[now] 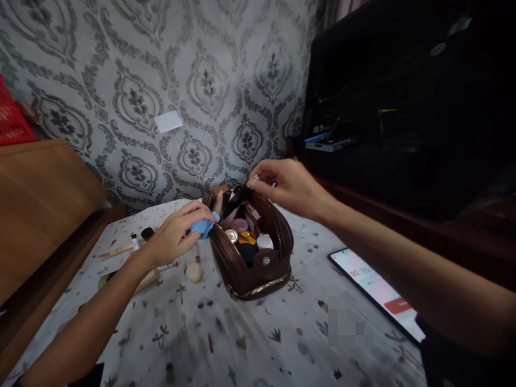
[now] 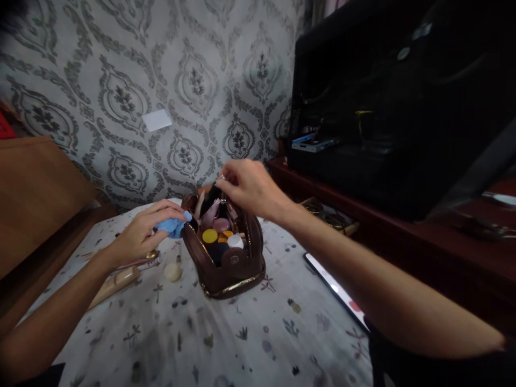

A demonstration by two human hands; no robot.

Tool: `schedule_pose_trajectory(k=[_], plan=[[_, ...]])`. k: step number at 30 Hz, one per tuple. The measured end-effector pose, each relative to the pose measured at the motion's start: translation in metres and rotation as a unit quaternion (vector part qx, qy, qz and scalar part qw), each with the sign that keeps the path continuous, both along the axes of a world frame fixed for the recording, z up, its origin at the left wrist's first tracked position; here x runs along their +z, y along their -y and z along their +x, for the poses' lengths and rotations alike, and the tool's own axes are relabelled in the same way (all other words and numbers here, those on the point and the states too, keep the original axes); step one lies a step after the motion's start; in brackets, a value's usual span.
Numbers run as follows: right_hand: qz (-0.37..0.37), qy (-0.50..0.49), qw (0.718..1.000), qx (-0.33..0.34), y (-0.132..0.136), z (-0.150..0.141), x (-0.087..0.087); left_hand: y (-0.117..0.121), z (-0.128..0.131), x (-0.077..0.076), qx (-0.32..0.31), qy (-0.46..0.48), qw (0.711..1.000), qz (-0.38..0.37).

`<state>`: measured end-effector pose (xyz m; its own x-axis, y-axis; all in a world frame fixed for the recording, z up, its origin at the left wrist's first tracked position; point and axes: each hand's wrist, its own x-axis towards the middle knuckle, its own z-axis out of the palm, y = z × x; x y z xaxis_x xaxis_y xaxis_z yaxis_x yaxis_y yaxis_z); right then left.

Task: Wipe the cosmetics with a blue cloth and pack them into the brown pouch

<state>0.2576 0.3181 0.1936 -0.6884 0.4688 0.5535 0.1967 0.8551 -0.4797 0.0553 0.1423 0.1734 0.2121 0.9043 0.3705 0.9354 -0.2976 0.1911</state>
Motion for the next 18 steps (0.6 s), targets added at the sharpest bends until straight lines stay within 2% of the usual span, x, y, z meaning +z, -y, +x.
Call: schedule_pose_trajectory(k=[5,12,15,18], plan=[[0.093,0.108,0.989,-0.048,-0.009,0.017,0.025,0.000,-0.006,-0.007,-0.004,0.019,1.000,0.024],[0.177,0.187,0.963,-0.084,0.000,0.025,0.039,0.000,-0.009,-0.014,-0.004,0.017,0.999,0.042],[0.218,0.238,0.943,-0.083,0.006,0.021,0.039,-0.004,-0.005,-0.005,0.007,0.041,0.999,0.036],[0.258,0.282,0.920,-0.088,0.013,0.015,0.038,-0.022,0.009,0.015,0.042,0.036,0.998,0.019]])
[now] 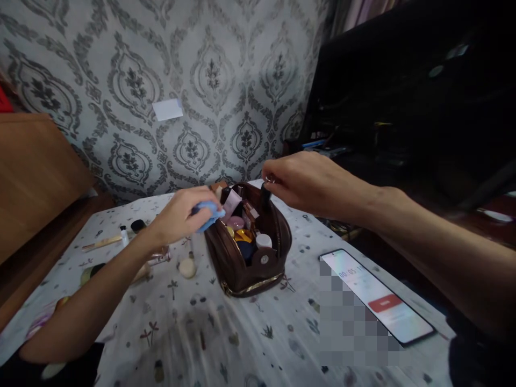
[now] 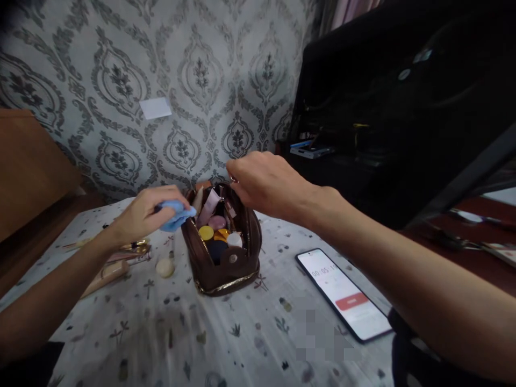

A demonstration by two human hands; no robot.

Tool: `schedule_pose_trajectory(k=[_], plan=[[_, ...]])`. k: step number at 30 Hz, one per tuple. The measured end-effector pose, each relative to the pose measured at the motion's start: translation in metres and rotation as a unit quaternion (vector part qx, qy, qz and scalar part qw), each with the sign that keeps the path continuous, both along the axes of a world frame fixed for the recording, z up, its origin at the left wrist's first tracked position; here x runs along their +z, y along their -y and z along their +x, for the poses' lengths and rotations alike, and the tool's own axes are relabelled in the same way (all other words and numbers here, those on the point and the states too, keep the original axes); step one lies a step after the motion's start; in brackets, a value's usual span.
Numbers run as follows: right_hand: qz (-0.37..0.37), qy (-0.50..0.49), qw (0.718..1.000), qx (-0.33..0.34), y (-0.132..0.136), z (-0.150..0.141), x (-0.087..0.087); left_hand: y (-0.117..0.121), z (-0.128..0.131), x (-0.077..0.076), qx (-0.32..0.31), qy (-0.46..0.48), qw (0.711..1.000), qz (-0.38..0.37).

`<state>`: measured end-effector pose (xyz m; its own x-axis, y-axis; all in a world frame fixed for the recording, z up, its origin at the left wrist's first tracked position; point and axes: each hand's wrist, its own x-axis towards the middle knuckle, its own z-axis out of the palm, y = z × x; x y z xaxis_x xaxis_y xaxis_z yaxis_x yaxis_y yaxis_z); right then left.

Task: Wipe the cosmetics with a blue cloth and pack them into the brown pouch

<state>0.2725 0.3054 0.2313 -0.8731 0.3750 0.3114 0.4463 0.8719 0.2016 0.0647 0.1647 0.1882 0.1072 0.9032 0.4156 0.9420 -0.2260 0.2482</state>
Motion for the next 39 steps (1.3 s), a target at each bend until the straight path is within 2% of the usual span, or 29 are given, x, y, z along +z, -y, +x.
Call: schedule_pose_trajectory(k=[3,5,8,11,15,20,29,34,39], plan=[[0.032,0.031,0.999,-0.016,0.006,-0.007,-0.001,-0.035,0.023,0.013,0.052,-0.124,0.988,-0.080],[0.042,0.048,0.998,-0.020,0.008,-0.010,-0.001,-0.062,0.039,0.011,0.035,-0.232,0.959,-0.157],[0.040,0.068,0.997,-0.019,0.008,-0.011,-0.001,-0.095,0.051,-0.006,0.032,-0.324,0.911,-0.252],[0.036,0.072,0.997,-0.020,0.005,-0.010,-0.002,-0.110,0.052,-0.025,0.020,-0.332,0.904,-0.267],[0.032,0.065,0.997,-0.028,0.001,-0.010,-0.001,-0.110,0.048,-0.039,0.007,-0.318,0.926,-0.203],[0.035,0.055,0.997,-0.034,0.003,-0.009,0.001,-0.106,0.047,-0.039,0.003,-0.306,0.939,-0.156],[0.046,0.075,0.996,-0.023,0.009,-0.008,-0.001,-0.091,0.039,-0.035,0.053,-0.329,0.924,-0.188],[0.016,0.090,0.995,-0.042,-0.003,-0.019,-0.005,-0.087,0.035,-0.034,0.063,-0.313,0.932,-0.172],[-0.027,0.082,0.994,-0.069,-0.017,-0.032,-0.017,-0.086,0.036,-0.030,0.069,-0.293,0.934,-0.193]])
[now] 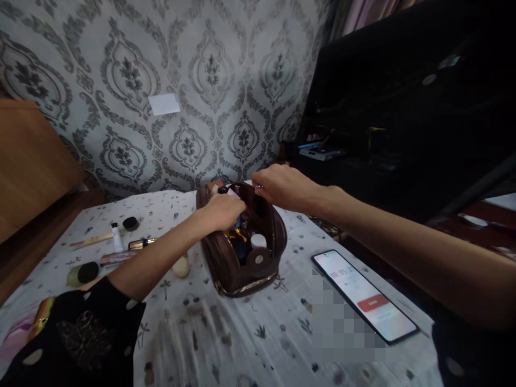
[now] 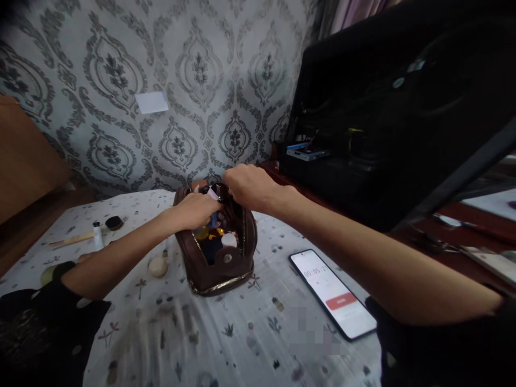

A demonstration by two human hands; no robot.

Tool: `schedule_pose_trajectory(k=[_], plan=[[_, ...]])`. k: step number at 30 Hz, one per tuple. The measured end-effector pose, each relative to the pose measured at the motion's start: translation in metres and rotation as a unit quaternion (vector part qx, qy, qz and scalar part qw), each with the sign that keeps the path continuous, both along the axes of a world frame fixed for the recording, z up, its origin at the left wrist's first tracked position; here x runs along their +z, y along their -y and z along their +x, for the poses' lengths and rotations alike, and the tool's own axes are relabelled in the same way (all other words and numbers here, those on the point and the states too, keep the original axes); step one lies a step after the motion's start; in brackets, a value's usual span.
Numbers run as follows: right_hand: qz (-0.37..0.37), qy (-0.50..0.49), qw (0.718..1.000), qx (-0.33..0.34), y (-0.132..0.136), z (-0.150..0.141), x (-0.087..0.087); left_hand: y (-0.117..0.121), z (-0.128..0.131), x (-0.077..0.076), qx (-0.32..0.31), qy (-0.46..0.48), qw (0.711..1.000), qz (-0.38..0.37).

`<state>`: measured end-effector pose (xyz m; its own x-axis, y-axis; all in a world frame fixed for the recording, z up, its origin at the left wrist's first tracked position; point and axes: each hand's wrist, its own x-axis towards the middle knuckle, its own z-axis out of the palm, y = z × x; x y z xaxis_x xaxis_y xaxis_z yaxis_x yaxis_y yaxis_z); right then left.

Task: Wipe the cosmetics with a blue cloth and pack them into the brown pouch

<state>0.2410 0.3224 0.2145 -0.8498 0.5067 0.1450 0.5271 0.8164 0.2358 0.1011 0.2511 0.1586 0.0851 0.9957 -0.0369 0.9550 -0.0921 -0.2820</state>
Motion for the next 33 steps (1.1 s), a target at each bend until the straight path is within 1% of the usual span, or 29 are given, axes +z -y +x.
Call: schedule_pose_trajectory(k=[4,9,13,19,25,27,31,33], plan=[[-0.002,0.016,1.000,-0.003,-0.008,-0.011,-0.007,0.001,0.000,0.001,0.003,-0.007,1.000,-0.015],[0.008,0.024,0.999,0.021,-0.011,-0.013,-0.006,0.002,0.000,0.000,0.001,0.001,1.000,-0.014],[0.002,0.032,0.999,0.010,-0.007,-0.005,-0.007,0.002,0.000,0.000,-0.004,0.003,1.000,-0.016],[0.014,0.065,0.998,0.020,0.012,0.011,-0.014,0.002,0.000,-0.001,0.004,0.013,1.000,-0.015],[-0.026,0.063,0.997,0.047,0.016,0.027,-0.021,0.001,-0.002,-0.004,-0.007,0.026,1.000,-0.011],[-0.035,0.053,0.998,0.029,0.017,0.030,-0.027,0.001,-0.002,-0.005,-0.005,0.026,1.000,-0.010],[-0.030,0.014,0.998,-0.058,0.028,0.032,-0.040,0.000,-0.002,-0.006,-0.003,0.036,0.999,-0.009],[-0.042,-0.018,0.996,-0.077,0.032,0.033,-0.046,0.000,-0.002,-0.006,-0.006,0.032,0.999,-0.016]])
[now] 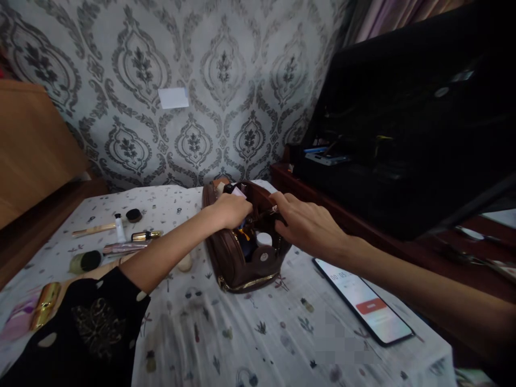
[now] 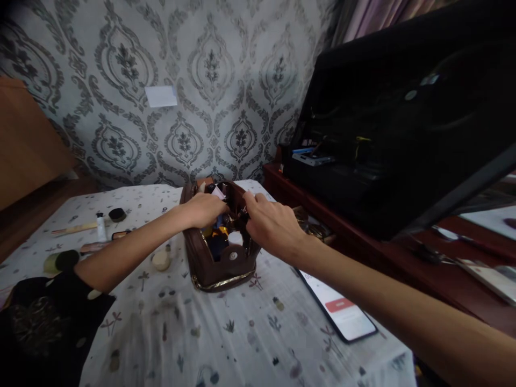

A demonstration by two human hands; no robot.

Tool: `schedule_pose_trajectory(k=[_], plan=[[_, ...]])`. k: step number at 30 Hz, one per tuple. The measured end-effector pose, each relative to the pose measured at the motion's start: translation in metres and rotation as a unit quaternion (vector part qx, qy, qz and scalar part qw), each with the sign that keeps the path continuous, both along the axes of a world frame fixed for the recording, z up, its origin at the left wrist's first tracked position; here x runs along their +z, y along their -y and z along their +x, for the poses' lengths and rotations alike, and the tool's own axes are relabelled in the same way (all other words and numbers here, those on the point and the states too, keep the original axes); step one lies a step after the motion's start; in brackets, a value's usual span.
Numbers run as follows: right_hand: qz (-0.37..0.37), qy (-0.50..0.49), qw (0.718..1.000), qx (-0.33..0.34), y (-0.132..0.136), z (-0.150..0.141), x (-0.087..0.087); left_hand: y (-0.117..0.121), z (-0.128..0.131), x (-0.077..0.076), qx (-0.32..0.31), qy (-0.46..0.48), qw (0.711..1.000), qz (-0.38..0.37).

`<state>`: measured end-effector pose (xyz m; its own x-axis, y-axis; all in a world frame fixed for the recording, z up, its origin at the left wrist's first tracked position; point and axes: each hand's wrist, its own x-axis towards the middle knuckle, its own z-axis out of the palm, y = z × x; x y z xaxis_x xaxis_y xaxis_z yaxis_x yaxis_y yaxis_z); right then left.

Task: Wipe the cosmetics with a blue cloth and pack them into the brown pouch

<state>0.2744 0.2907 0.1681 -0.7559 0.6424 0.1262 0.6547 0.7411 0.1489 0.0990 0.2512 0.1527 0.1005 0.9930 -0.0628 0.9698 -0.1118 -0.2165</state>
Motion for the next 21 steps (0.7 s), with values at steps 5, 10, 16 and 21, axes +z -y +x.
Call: schedule_pose_trajectory(k=[5,10,16,21], plan=[[-0.017,-0.126,0.991,0.032,-0.004,0.007,-0.014,0.002,0.001,0.003,-0.005,-0.005,1.000,-0.019],[-0.010,-0.192,0.977,0.088,-0.009,0.017,-0.025,0.001,0.002,0.002,0.005,0.003,1.000,-0.015],[-0.002,-0.191,0.979,0.066,-0.005,0.018,-0.030,-0.001,0.000,-0.002,0.013,0.018,1.000,0.008],[0.009,-0.144,0.989,0.032,0.000,0.018,-0.024,0.000,0.002,0.001,0.005,-0.003,1.000,-0.019]])
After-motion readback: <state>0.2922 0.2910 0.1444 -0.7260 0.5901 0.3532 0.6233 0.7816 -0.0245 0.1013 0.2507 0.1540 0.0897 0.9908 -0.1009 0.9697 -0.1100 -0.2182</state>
